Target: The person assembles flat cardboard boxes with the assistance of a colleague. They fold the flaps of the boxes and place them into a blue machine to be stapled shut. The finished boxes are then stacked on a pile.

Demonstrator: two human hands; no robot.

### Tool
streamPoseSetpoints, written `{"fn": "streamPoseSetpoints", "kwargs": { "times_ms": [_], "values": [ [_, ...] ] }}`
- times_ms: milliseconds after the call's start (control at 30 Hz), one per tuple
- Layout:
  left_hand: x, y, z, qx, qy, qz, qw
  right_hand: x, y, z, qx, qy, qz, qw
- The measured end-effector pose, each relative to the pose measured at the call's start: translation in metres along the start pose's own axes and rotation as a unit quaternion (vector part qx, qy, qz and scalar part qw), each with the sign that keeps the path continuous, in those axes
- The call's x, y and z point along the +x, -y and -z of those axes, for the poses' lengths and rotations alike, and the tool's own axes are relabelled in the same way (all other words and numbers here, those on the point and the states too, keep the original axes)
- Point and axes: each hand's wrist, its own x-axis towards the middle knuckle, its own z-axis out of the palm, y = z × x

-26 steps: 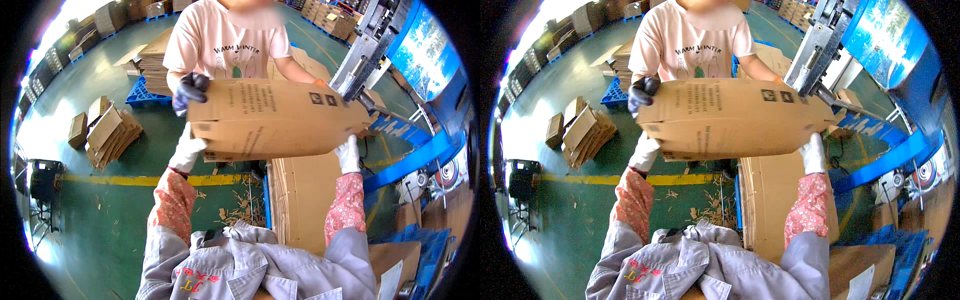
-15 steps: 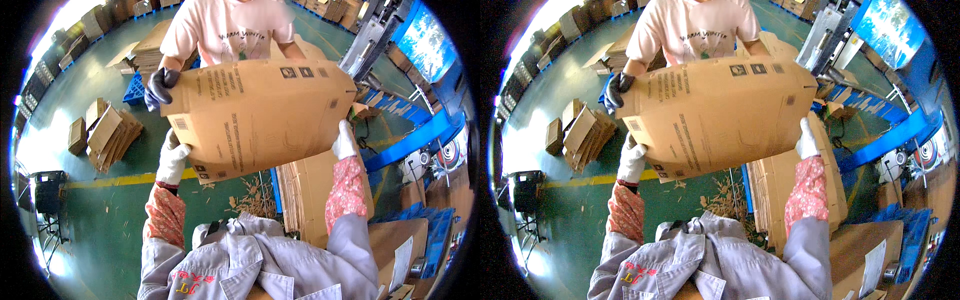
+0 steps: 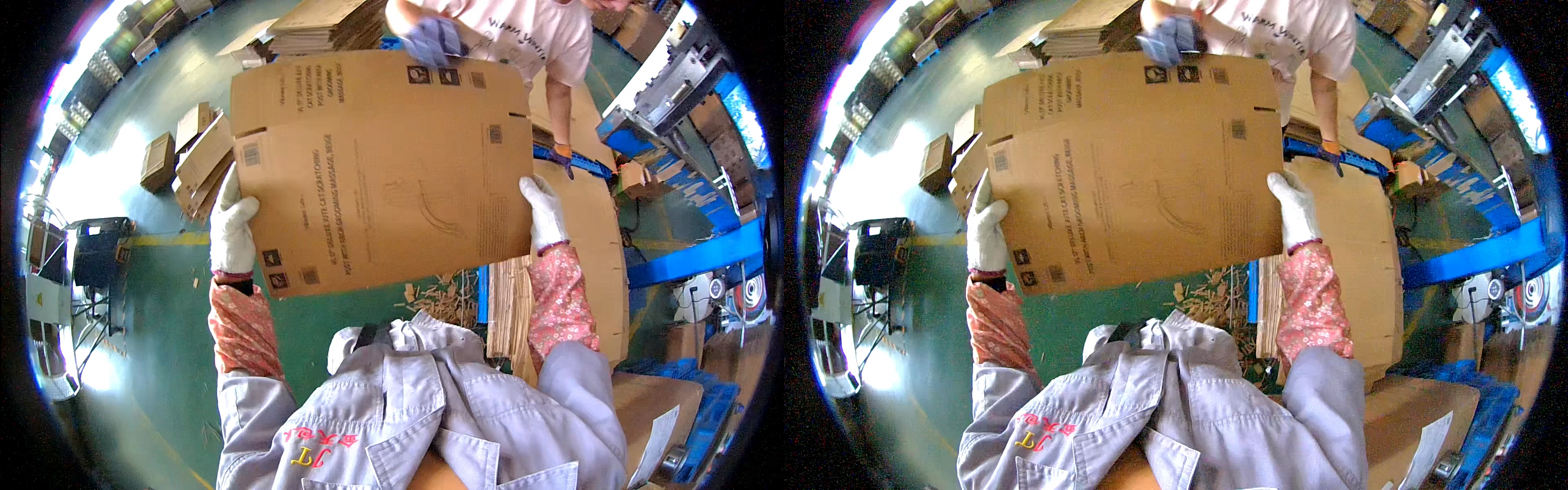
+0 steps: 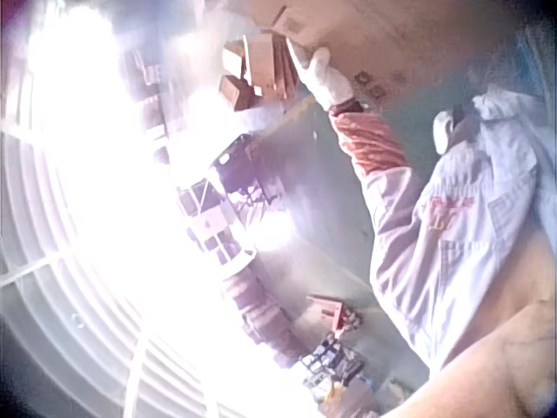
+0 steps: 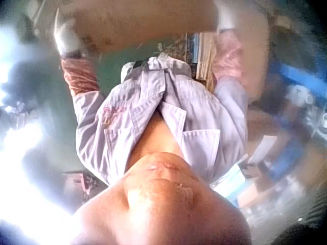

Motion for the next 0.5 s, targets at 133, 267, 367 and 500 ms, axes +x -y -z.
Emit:
{"fn": "streamPoseSetpoints", "kwargs": {
  "times_ms": [133,267,367,500],
  "values": [
    [0.011,0.024,0.053,0.181,0.008,0.066,0.981,0.003,-0.079,-0.01,-0.133,-0.07,-0.023,0.988],
    [-0.019,0.088,0.125,0.695,-0.062,0.212,0.684,-0.029,-0.185,-0.005,-0.471,-0.02,-0.163,0.866],
    [-0.098,0.12,0.139,0.837,-0.008,0.338,0.43,-0.1,-0.224,0.013,-0.615,-0.003,-0.25,0.748],
    [-0.193,0.145,0.133,0.823,0.122,0.445,0.331,-0.216,-0.266,0.059,-0.571,-0.031,-0.35,0.742]
  ]
}}
